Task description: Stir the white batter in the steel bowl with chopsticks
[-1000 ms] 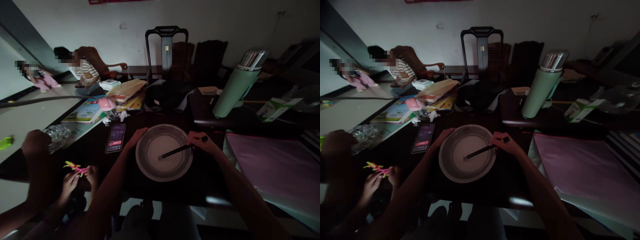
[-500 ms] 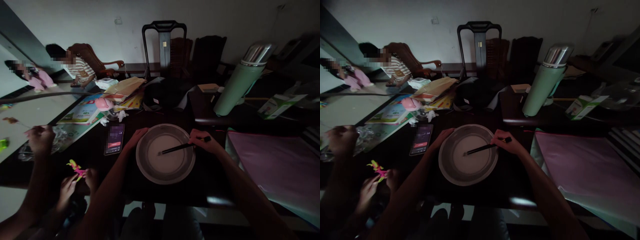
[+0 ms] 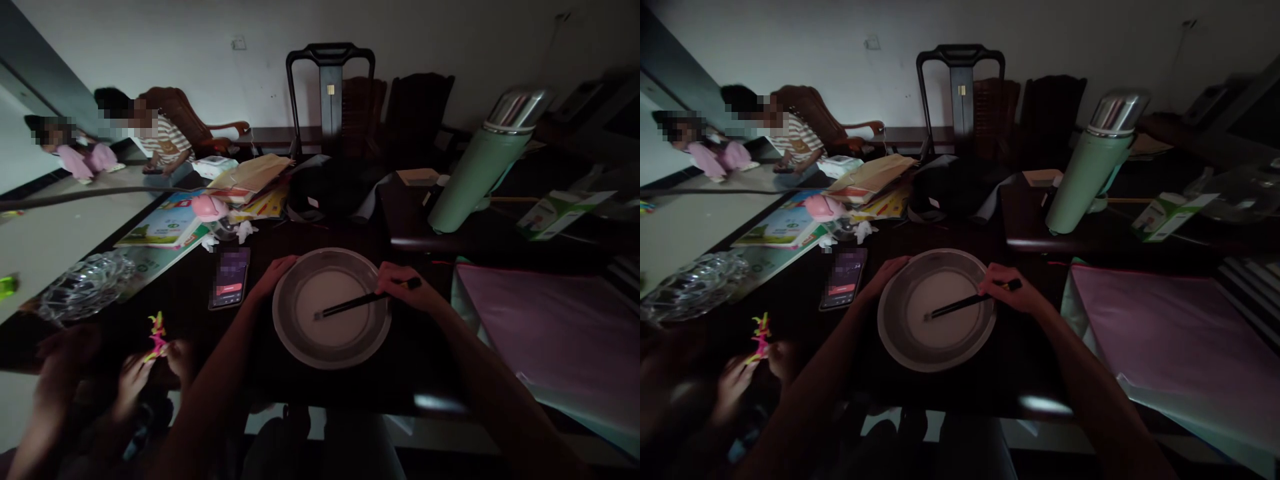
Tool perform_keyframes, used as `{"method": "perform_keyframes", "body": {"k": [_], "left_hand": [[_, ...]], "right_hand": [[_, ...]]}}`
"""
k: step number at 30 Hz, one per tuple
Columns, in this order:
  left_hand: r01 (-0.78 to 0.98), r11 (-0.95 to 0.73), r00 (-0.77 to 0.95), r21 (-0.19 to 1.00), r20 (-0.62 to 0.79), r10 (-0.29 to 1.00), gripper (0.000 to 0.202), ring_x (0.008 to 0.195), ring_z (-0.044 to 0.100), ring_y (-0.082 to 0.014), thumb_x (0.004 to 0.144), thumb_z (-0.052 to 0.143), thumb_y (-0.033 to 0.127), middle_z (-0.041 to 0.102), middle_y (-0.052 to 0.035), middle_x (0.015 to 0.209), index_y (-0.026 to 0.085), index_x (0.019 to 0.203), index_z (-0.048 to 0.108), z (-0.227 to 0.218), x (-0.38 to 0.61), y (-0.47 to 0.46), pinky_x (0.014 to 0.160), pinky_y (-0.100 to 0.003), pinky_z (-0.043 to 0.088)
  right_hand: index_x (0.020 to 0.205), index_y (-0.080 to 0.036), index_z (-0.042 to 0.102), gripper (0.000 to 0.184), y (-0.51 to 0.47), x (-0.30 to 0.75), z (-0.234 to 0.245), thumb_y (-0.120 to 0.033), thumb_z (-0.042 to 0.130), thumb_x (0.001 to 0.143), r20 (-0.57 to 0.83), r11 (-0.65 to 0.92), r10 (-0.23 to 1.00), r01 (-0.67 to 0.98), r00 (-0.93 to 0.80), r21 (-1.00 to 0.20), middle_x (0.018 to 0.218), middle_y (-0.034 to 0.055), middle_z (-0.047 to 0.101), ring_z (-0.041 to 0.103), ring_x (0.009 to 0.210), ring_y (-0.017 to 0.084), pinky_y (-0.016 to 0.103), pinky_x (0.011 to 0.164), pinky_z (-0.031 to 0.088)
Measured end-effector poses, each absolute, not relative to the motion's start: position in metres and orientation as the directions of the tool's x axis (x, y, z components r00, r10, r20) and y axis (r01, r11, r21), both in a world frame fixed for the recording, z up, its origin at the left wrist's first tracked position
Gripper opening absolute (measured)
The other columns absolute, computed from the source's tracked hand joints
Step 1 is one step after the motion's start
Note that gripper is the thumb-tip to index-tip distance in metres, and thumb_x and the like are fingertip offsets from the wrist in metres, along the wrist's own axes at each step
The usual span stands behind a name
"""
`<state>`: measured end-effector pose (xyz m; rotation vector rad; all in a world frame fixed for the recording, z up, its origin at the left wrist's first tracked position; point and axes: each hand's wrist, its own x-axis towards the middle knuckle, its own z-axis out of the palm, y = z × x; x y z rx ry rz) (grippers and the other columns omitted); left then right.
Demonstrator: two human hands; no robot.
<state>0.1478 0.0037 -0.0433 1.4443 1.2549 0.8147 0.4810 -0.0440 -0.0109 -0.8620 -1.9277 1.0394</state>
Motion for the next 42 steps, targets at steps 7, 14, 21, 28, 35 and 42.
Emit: {"method": "perform_keyframes", "body": {"k": [7,14,21,28,35,42], "left_hand": [[0.254,0.061,0.255,0.965,-0.127,0.959,0.068,0.104,0.064,-0.0274,0.075,0.057,0.072,0.074,-0.0083,0.105,0.014,0.107,0.072,-0.05,0.145,0.008,0.09,-0.033,0.049],[0.231,0.051,0.282,0.972,-0.117,0.952,0.064,0.101,0.063,-0.0249,0.079,0.055,0.068,0.074,-0.0065,0.103,0.014,0.108,0.072,-0.053,0.145,0.007,0.089,-0.03,0.048],[0.275,0.028,0.258,0.961,-0.101,0.961,0.065,0.104,0.062,-0.0267,0.078,0.055,0.068,0.074,-0.0076,0.104,0.013,0.107,0.072,-0.046,0.147,0.005,0.091,-0.032,0.048],[0.258,0.053,0.224,0.965,-0.113,0.968,0.06,0.098,0.063,-0.0239,0.078,0.055,0.066,0.073,-0.0047,0.099,0.014,0.104,0.073,-0.047,0.149,0.001,0.088,-0.029,0.049],[0.294,0.031,0.204,0.955,-0.095,0.974,0.065,0.102,0.062,-0.0264,0.078,0.052,0.069,0.074,-0.0068,0.101,0.012,0.103,0.072,-0.049,0.151,0.001,0.091,-0.032,0.048],[0.325,0.004,0.18,0.946,-0.066,0.982,0.063,0.104,0.062,-0.0264,0.079,0.051,0.066,0.074,-0.0084,0.099,0.011,0.102,0.072,-0.049,0.153,0.002,0.09,-0.031,0.048]], "right_hand": [[0.058,-0.02,0.069,0.047,-0.037,0.525,-0.002,-0.058,0.06,0.086,0.295,0.321,0.946,0.291,-0.133,-0.901,0.065,0.0022,0.056,0.05,0.052,0.012,0.027,0.047,0.04],[0.066,-0.021,0.072,0.039,-0.046,0.49,-0.006,-0.053,0.062,0.087,0.239,0.385,0.852,0.249,-0.465,-0.889,0.069,0.0036,0.059,0.057,0.065,0.016,0.029,0.055,0.044],[0.063,-0.022,0.069,0.042,-0.038,0.514,-0.005,-0.055,0.061,0.087,0.317,0.361,0.931,0.34,-0.181,-0.868,0.063,0.0022,0.057,0.053,0.058,0.016,0.029,0.053,0.041],[0.062,-0.021,0.068,0.041,-0.045,0.505,-0.002,-0.054,0.061,0.086,0.18,0.307,0.898,0.277,-0.402,-0.91,0.068,0.0023,0.058,0.054,0.058,0.014,0.027,0.05,0.039],[0.062,-0.021,0.068,0.044,-0.041,0.505,0.0,-0.059,0.062,0.084,0.295,0.378,0.916,0.336,-0.273,-0.863,0.06,0.0009,0.054,0.051,0.059,0.014,0.028,0.055,0.039],[0.063,-0.021,0.072,0.046,-0.044,0.501,-0.003,-0.061,0.061,0.084,0.229,0.353,0.882,0.257,-0.412,-0.9,0.067,0.0031,0.059,0.055,0.064,0.016,0.028,0.054,0.041]]}}
